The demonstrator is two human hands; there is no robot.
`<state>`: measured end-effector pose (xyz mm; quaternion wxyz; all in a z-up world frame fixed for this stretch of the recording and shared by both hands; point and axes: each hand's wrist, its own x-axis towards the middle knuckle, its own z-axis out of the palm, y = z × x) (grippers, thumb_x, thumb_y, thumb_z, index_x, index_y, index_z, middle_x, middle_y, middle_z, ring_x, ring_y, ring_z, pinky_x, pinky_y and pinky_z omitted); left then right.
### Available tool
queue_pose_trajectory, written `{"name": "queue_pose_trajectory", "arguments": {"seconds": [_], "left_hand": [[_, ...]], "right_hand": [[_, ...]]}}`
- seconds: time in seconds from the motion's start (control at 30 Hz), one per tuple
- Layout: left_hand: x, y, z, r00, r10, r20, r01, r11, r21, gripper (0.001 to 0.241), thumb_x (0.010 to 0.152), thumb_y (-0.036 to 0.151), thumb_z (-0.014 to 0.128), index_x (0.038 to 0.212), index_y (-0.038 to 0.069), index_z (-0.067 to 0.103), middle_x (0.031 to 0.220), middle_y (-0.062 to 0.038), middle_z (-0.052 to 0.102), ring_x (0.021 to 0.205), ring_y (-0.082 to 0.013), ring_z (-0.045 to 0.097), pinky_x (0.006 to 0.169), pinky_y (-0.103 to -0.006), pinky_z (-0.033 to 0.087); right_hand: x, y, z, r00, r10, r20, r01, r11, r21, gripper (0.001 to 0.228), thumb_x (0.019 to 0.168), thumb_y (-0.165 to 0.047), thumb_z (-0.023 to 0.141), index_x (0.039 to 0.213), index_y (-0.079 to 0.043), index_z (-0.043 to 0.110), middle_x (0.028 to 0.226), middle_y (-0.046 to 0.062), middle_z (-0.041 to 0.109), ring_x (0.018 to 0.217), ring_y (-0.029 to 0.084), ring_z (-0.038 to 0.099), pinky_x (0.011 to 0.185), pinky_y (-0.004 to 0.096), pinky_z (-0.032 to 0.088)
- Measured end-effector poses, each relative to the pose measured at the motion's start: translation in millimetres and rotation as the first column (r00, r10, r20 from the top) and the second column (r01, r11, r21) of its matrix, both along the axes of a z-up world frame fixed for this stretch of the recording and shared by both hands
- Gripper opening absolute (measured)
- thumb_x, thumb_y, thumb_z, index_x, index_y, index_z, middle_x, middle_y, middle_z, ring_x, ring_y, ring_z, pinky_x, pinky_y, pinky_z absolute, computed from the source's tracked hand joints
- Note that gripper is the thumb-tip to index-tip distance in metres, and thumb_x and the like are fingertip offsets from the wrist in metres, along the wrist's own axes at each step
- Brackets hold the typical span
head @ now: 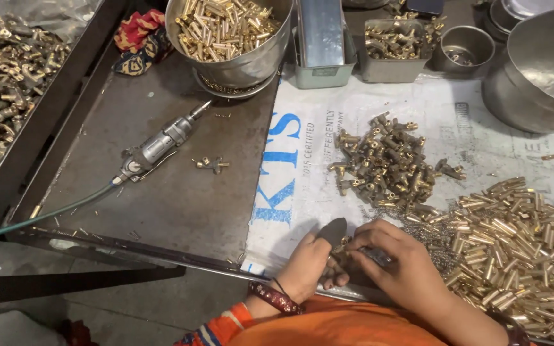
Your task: The recorder is manually assembling small brass metal components by inserting pins into them at a workbench.
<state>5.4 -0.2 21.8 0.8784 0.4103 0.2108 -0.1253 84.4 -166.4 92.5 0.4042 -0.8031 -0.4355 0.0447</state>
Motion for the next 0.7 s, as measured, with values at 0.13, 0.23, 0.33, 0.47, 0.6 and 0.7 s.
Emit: {"name": "queue_pose_trajectory", "arguments": {"seconds": [0.13, 0.23, 0.33, 0.47, 0.6, 0.7], "left_hand": [[-4, 0, -3, 0.989, -0.093, 0.118, 0.081, 0.992, 0.098, 0.030, 0.105, 0.031, 0.047, 0.125, 0.010, 0.053, 0.080, -0.006, 0.067, 0.053, -0.0133, 0.063, 0.041, -0.0243, 0.042], [-4, -1, 3, 0.984, -0.104, 0.144, 0.087, 0.989, 0.122, 0.036, 0.108, 0.033, 0.046, 0.111, 0.000, 0.060, 0.077, -0.007, 0.067, 0.049, -0.0122, 0.063, 0.039, -0.0219, 0.042], [-5, -1, 4, 0.982, -0.099, 0.161, 0.085, 0.992, 0.091, 0.040, 0.107, 0.036, 0.047, 0.100, 0.001, 0.064, 0.075, -0.008, 0.068, 0.050, -0.0114, 0.064, 0.039, -0.0206, 0.041], [-6, 3, 2, 0.969, -0.075, 0.234, 0.052, 0.994, 0.100, 0.029, 0.103, 0.027, 0.055, 0.096, 0.000, 0.064, 0.082, -0.004, 0.068, 0.053, -0.0126, 0.064, 0.039, -0.0223, 0.038], [-6, 2, -13, 0.974, -0.047, 0.221, 0.019, 0.992, 0.126, 0.034, 0.105, 0.024, 0.056, 0.083, -0.001, 0.059, 0.076, -0.008, 0.067, 0.054, -0.0139, 0.064, 0.040, -0.0239, 0.040], [-3, 2, 5, 0.984, 0.005, 0.177, -0.016, 0.998, 0.059, 0.037, 0.106, 0.027, 0.051, 0.079, 0.001, 0.059, 0.072, -0.009, 0.066, 0.055, -0.0163, 0.065, 0.042, -0.0249, 0.042]], "right_hand": [[-4, -4, 4, 0.981, -0.053, -0.189, 0.036, 0.995, -0.089, 0.017, 0.074, -0.005, 0.081, 0.090, -0.004, 0.073, 0.095, 0.005, 0.074, 0.088, 0.021, 0.077, 0.075, 0.032, 0.061], [-8, -6, 7, 0.980, -0.110, -0.163, 0.082, 0.982, -0.170, 0.019, 0.073, -0.005, 0.081, 0.090, -0.004, 0.072, 0.090, 0.006, 0.072, 0.086, 0.020, 0.076, 0.076, 0.031, 0.062], [3, -10, 6, 0.990, 0.006, -0.140, -0.022, 0.994, -0.111, 0.016, 0.075, -0.005, 0.079, 0.089, -0.005, 0.071, 0.093, 0.005, 0.074, 0.090, 0.018, 0.077, 0.080, 0.031, 0.063], [56, -20, 16, 0.941, -0.275, -0.195, 0.232, 0.948, -0.216, 0.018, 0.080, -0.012, 0.079, 0.097, -0.013, 0.077, 0.099, 0.004, 0.079, 0.093, 0.016, 0.076, 0.082, 0.031, 0.064], [79, -21, 8, 0.917, -0.395, 0.049, 0.395, 0.887, -0.239, 0.019, 0.085, -0.016, 0.074, 0.104, -0.010, 0.075, 0.118, 0.007, 0.072, 0.103, 0.023, 0.071, 0.090, 0.035, 0.061], [79, -6, -2, 0.901, -0.294, 0.318, 0.368, 0.906, -0.207, 0.029, 0.080, -0.021, 0.079, 0.105, -0.008, 0.075, 0.126, 0.012, 0.067, 0.115, 0.030, 0.063, 0.097, 0.042, 0.055]]}}
